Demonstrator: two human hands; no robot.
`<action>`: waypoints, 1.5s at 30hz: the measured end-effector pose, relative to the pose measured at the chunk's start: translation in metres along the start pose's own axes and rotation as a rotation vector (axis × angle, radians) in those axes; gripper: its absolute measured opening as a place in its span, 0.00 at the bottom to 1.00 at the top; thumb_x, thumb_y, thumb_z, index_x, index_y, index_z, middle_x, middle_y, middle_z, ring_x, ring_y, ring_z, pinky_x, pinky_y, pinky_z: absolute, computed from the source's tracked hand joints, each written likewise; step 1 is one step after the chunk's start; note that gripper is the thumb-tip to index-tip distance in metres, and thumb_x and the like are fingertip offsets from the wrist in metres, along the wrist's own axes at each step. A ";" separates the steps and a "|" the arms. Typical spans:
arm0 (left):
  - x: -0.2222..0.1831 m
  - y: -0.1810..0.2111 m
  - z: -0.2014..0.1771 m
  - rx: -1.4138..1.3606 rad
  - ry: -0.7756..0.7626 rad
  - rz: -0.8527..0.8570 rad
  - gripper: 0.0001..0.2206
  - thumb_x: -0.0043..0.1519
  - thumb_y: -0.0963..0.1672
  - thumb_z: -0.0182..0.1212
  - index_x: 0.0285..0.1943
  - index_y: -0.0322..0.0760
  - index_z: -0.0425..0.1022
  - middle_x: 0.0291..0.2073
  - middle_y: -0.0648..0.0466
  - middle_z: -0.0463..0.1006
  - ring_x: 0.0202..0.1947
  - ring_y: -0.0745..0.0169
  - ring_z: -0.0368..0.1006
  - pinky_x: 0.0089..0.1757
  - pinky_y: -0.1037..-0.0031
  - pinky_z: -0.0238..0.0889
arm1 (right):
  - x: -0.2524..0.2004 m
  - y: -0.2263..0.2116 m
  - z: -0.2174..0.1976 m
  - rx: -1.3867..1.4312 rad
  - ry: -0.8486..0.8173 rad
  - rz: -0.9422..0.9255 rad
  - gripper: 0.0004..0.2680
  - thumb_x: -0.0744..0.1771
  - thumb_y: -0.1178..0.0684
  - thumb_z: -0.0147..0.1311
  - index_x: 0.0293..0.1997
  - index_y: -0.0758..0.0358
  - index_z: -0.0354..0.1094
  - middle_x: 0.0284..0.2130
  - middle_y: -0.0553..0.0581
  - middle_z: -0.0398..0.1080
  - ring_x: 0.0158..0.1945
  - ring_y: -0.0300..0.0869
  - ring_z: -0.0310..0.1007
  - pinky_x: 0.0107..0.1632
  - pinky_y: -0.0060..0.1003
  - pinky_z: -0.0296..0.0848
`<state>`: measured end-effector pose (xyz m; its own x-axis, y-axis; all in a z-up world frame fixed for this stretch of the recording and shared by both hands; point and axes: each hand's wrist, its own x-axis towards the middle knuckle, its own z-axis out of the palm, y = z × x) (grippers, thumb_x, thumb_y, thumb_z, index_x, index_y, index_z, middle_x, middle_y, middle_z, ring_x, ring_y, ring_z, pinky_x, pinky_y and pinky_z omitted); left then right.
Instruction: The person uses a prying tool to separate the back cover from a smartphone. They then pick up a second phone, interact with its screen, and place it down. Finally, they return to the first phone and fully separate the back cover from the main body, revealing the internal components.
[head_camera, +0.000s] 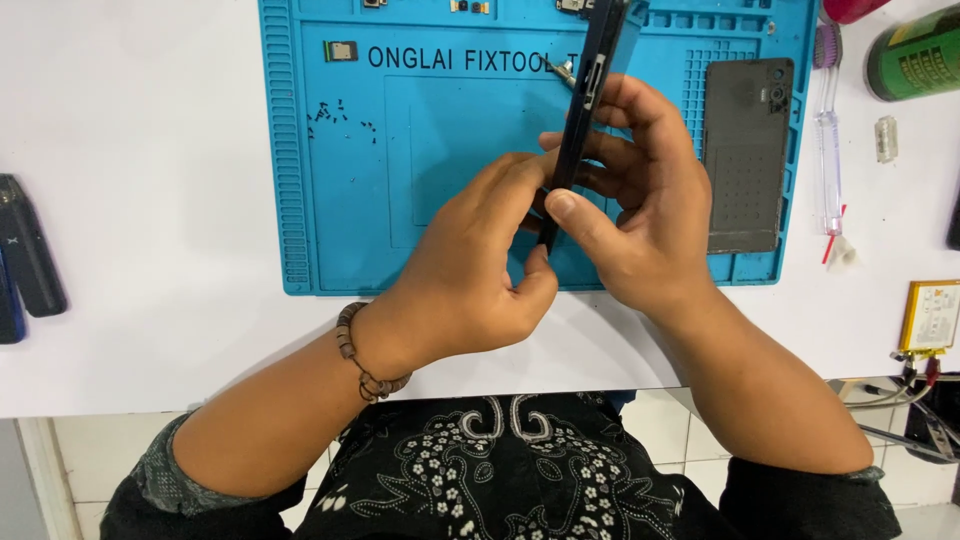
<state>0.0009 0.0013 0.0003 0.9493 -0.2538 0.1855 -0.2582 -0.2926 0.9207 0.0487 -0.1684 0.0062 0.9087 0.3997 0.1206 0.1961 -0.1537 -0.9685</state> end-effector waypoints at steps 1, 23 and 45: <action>0.001 0.001 0.000 -0.002 0.000 -0.017 0.26 0.54 0.38 0.50 0.66 0.34 0.60 0.48 0.48 0.71 0.46 0.49 0.69 0.44 0.62 0.68 | 0.000 -0.001 0.001 -0.026 -0.001 -0.003 0.24 0.68 0.57 0.57 0.69 0.70 0.48 0.58 0.65 0.60 0.59 0.57 0.78 0.60 0.45 0.85; -0.002 0.012 -0.008 0.035 0.035 0.003 0.32 0.62 0.50 0.62 0.72 0.32 0.55 0.60 0.44 0.69 0.57 0.49 0.72 0.52 0.63 0.72 | 0.004 0.019 -0.015 0.631 -0.221 0.146 0.26 0.69 0.41 0.55 0.69 0.72 0.55 0.65 0.67 0.63 0.55 0.57 0.71 0.57 0.54 0.77; -0.002 0.007 -0.029 -0.209 0.289 -0.159 0.37 0.65 0.50 0.66 0.78 0.47 0.45 0.68 0.45 0.68 0.60 0.57 0.76 0.50 0.74 0.79 | -0.010 0.037 -0.025 0.597 -0.346 0.235 0.24 0.68 0.39 0.51 0.62 0.73 0.62 0.46 0.65 0.71 0.45 0.52 0.74 0.47 0.46 0.74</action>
<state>0.0026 0.0262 0.0159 0.9935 0.0590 0.0969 -0.0903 -0.1060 0.9903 0.0563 -0.2003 -0.0251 0.7141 0.6948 -0.0849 -0.3138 0.2093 -0.9261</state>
